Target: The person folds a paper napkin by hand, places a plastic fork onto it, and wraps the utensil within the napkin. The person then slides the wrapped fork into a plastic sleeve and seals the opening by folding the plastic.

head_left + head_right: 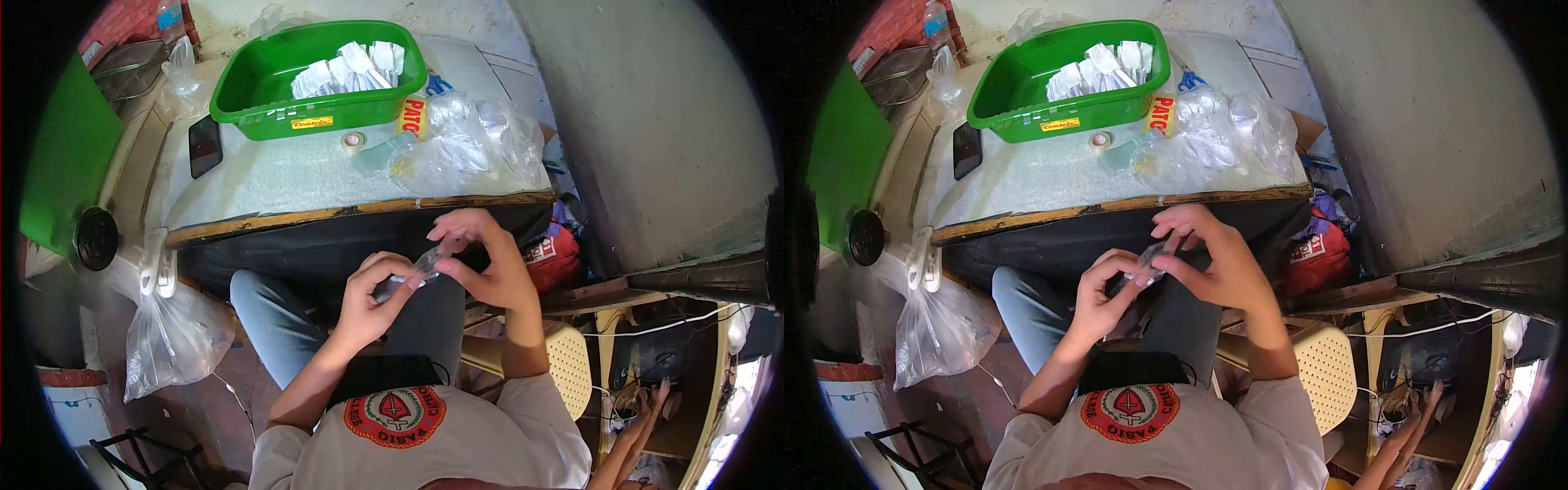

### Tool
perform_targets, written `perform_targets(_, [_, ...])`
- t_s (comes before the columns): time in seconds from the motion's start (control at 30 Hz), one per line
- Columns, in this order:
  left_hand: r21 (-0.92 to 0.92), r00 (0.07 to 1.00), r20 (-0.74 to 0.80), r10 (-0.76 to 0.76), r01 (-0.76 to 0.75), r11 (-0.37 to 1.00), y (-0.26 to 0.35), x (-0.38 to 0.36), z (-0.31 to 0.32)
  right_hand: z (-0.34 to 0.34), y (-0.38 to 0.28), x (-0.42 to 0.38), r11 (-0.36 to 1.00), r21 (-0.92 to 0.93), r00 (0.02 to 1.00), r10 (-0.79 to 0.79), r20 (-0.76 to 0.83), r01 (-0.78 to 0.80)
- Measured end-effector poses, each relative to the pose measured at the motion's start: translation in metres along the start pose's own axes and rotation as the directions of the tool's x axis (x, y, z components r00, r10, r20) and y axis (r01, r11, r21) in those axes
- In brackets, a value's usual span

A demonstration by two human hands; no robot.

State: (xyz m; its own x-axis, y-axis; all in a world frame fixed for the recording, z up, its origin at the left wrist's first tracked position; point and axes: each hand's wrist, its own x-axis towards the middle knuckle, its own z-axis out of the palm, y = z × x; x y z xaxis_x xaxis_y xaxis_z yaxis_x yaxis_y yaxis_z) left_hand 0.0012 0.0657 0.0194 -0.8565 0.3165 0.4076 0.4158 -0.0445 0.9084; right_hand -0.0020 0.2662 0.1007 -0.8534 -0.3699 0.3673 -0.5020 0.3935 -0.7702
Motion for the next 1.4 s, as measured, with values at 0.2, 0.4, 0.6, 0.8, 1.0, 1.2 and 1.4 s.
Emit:
perform_targets(0.2, [-0.058,0.974,-0.204,-0.101,0.091,0.994,-0.011,-0.006,0.008,0.046,0.029,-0.03,0.985,0.142,0.986,0.112,-0.12,-0.095])
perform_targets(0.4, [-0.18,0.951,-0.239,-0.198,0.157,0.971,-0.019,-0.011,0.014,0.083,0.039,-0.042,0.943,0.308,0.881,0.25,-0.402,-0.127])
perform_targets(0.6, [-0.158,0.94,-0.304,-0.156,0.112,0.981,-0.019,-0.009,0.013,0.089,0.042,-0.043,0.968,0.238,0.883,0.176,-0.436,-0.075])
perform_targets(0.8, [-0.121,0.926,-0.321,-0.201,0.17,0.978,-0.026,-0.012,0.014,0.099,0.046,-0.043,0.895,0.429,0.866,0.31,-0.393,-0.125])
perform_targets(1.0, [-0.237,0.934,-0.301,-0.192,0.122,0.964,-0.021,-0.008,0.013,0.102,0.046,-0.042,0.798,0.573,0.853,0.422,-0.306,-0.189])
perform_targets(1.2, [-0.278,0.938,-0.27,-0.218,0.141,0.95,-0.019,-0.004,0.0,0.1,0.045,-0.039,0.84,0.514,0.86,0.384,-0.337,-0.174])
perform_targets(1.4, [-0.217,0.942,-0.311,-0.129,0.062,0.974,-0.025,-0.005,-0.004,0.097,0.042,-0.04,0.885,0.446,0.892,0.303,-0.335,-0.133])
